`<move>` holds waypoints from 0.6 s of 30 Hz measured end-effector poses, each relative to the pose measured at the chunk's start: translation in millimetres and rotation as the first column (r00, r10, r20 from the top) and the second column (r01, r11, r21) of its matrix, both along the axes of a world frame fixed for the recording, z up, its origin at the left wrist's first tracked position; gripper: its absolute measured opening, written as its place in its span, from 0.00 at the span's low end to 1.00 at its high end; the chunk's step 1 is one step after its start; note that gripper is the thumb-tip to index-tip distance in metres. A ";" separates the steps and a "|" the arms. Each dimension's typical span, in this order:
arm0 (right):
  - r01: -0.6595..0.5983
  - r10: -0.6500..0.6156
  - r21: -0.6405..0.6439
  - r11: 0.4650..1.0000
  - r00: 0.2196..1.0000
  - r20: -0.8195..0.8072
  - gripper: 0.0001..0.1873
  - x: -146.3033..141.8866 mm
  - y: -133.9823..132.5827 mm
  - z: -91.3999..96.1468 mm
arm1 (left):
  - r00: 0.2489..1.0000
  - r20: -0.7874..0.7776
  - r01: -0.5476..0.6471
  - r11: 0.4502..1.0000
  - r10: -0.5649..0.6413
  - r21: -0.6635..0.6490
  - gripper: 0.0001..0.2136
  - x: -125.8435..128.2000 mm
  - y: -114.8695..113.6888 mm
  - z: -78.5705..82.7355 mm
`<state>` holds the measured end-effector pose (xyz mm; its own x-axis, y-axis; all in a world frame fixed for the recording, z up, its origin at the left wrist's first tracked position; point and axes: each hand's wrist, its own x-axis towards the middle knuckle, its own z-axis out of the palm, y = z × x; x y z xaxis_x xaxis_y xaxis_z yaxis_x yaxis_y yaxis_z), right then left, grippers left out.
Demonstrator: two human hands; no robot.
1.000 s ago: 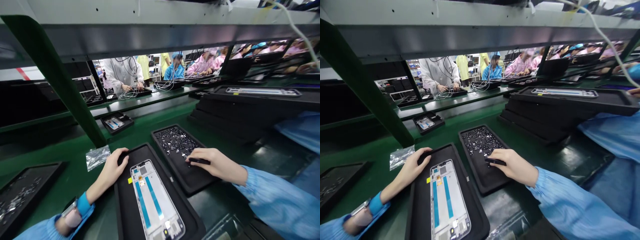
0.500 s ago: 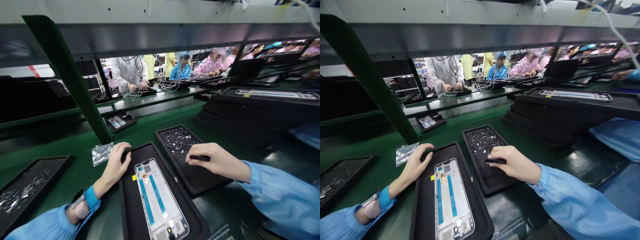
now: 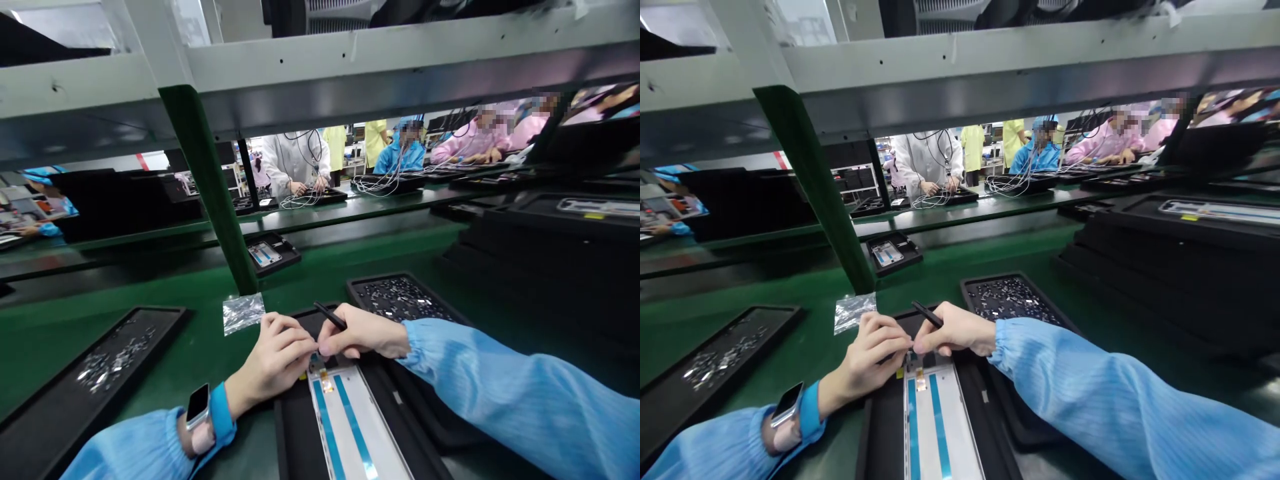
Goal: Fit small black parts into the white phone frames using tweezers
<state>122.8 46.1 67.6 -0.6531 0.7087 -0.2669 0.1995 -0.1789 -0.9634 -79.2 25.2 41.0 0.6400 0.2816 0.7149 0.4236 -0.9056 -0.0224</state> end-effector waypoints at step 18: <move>0.065 -0.065 0.002 0.998 0.998 -0.010 0.13 -5.2 -4.6 -4.8 | 1.000 -0.005 -0.029 0.994 0.029 -0.102 0.06 2.6 -0.6 3.8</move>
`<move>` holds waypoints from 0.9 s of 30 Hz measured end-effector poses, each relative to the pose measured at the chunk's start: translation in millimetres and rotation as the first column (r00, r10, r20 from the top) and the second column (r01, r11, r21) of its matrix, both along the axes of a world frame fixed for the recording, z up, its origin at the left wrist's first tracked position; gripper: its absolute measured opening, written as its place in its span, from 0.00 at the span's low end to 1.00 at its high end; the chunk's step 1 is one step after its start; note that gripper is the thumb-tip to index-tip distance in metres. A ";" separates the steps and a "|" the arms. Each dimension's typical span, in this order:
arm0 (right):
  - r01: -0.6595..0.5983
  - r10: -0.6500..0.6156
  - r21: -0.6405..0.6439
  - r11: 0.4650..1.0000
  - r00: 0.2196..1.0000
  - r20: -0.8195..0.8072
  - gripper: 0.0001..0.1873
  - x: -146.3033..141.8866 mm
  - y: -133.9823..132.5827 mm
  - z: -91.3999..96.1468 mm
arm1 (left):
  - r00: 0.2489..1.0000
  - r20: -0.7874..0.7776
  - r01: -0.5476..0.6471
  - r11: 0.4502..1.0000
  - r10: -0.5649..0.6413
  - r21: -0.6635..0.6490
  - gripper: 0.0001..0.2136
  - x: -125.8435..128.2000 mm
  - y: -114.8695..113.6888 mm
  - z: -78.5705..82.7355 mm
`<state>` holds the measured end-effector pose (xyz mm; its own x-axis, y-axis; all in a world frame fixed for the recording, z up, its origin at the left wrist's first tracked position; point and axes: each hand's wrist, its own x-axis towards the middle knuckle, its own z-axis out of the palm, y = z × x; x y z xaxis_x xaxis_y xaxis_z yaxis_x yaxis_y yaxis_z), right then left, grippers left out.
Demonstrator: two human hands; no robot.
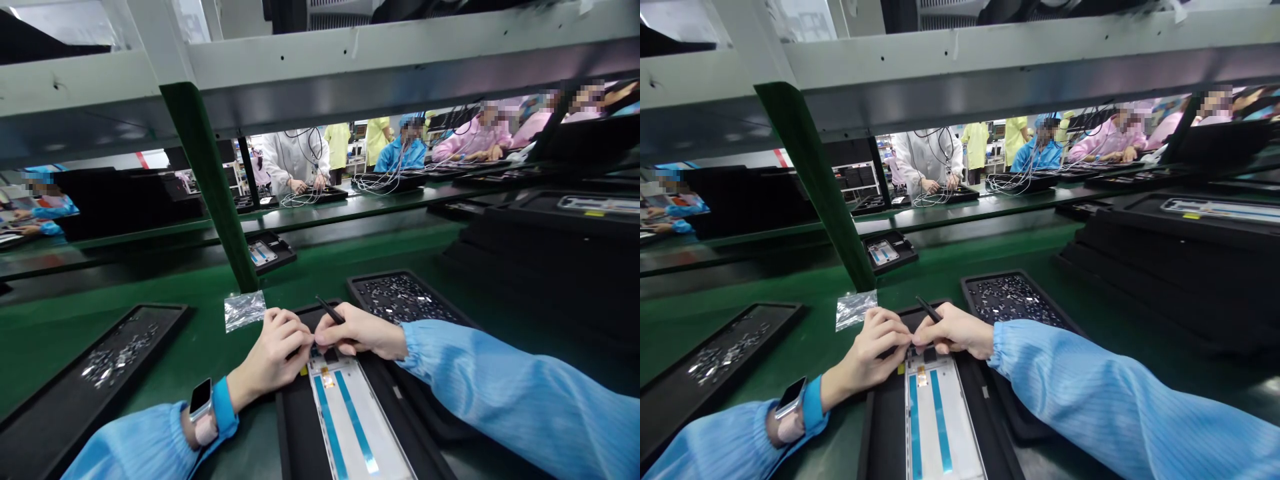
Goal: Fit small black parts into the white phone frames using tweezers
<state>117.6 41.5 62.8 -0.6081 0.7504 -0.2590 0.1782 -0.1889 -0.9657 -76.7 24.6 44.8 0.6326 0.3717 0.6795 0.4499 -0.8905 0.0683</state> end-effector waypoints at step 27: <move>0.040 -0.216 0.915 0.401 0.975 0.052 0.06 -6.1 -12.6 -11.1 | 0.994 0.025 -0.104 0.984 0.109 -0.147 0.04 1.9 0.6 -3.3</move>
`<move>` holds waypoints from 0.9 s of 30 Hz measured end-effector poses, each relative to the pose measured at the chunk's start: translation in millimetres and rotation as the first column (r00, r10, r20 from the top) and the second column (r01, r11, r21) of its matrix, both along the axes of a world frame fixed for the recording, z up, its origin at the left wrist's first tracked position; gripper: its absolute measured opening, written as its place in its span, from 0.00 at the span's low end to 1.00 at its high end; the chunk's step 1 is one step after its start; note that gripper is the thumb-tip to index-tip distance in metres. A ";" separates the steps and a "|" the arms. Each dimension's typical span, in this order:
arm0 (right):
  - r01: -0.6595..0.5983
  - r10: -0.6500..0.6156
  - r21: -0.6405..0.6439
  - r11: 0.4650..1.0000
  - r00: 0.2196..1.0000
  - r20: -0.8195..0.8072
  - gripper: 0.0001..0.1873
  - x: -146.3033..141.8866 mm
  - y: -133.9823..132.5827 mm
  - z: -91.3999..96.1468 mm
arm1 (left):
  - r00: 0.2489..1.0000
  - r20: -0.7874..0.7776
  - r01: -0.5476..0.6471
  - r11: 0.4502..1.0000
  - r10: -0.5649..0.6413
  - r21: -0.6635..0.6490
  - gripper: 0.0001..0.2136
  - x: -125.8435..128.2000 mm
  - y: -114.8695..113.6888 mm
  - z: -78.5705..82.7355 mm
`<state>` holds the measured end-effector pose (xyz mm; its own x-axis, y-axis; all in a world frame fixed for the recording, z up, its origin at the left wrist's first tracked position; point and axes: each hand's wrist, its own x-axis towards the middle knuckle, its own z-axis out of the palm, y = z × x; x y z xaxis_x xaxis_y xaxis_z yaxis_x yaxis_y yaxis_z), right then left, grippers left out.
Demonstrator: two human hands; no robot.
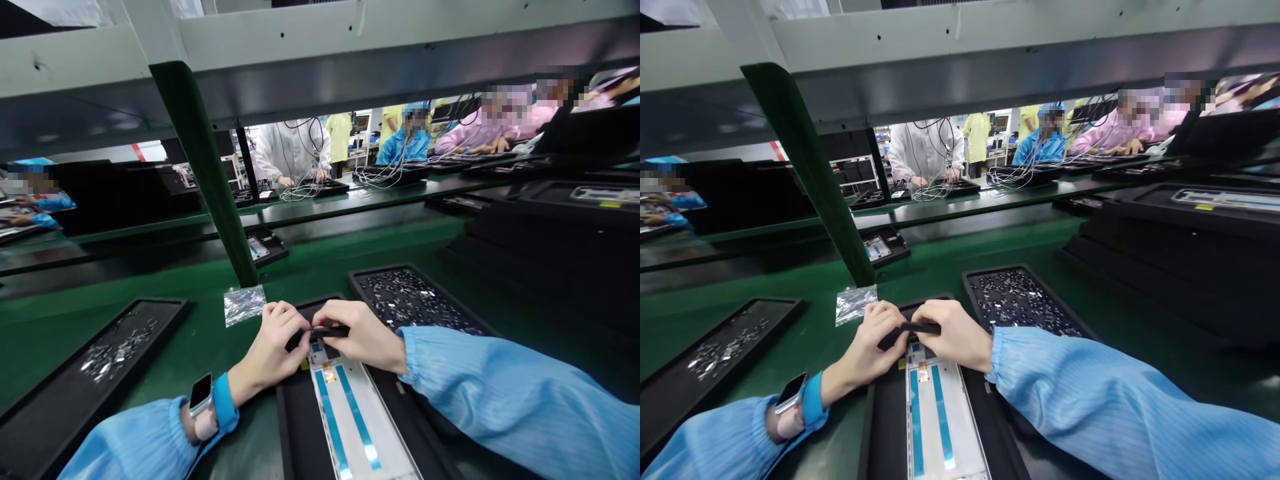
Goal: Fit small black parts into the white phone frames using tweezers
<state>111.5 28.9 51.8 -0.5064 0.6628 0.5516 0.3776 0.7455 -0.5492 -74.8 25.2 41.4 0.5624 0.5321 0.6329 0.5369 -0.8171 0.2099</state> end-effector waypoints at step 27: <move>0.064 -0.029 -0.184 0.981 0.982 0.185 0.03 3.0 9.5 -4.7 | 0.994 -0.107 -0.005 0.937 -0.035 -0.350 0.10 -13.4 -6.4 -1.2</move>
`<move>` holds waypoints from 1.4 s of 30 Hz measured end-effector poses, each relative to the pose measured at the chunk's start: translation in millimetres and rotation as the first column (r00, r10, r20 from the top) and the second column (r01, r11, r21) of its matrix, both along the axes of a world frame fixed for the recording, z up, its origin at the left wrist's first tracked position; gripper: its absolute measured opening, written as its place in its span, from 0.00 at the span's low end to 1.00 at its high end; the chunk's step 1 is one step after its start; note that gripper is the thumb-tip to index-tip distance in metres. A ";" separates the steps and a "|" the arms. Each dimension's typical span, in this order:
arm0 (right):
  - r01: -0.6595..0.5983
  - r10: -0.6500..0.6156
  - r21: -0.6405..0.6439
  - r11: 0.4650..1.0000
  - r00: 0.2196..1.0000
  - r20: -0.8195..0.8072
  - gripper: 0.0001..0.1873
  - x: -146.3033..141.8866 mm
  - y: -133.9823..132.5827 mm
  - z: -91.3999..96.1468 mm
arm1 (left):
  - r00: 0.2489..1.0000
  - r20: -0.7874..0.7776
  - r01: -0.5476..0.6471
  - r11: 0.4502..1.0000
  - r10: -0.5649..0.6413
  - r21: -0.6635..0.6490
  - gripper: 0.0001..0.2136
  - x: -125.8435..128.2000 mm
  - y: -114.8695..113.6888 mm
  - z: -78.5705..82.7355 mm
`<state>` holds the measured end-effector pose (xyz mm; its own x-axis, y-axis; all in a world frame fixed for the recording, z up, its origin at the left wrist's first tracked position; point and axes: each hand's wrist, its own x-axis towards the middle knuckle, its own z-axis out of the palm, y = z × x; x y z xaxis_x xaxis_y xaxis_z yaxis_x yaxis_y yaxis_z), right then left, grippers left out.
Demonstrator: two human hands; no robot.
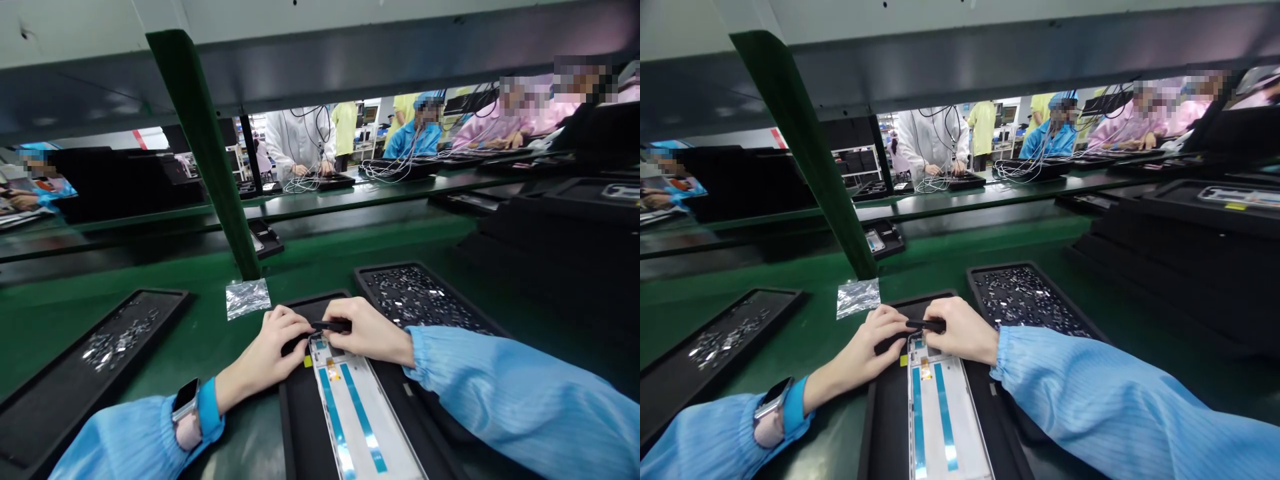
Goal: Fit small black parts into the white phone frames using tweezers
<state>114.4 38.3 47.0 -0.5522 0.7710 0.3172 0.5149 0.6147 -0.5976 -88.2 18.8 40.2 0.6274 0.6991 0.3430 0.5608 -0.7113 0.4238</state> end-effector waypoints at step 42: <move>0.003 -0.037 -0.564 0.826 0.998 -0.049 0.05 -1.3 17.3 3.2 | 0.895 -0.445 0.102 0.962 0.022 0.254 0.06 17.7 -6.0 19.6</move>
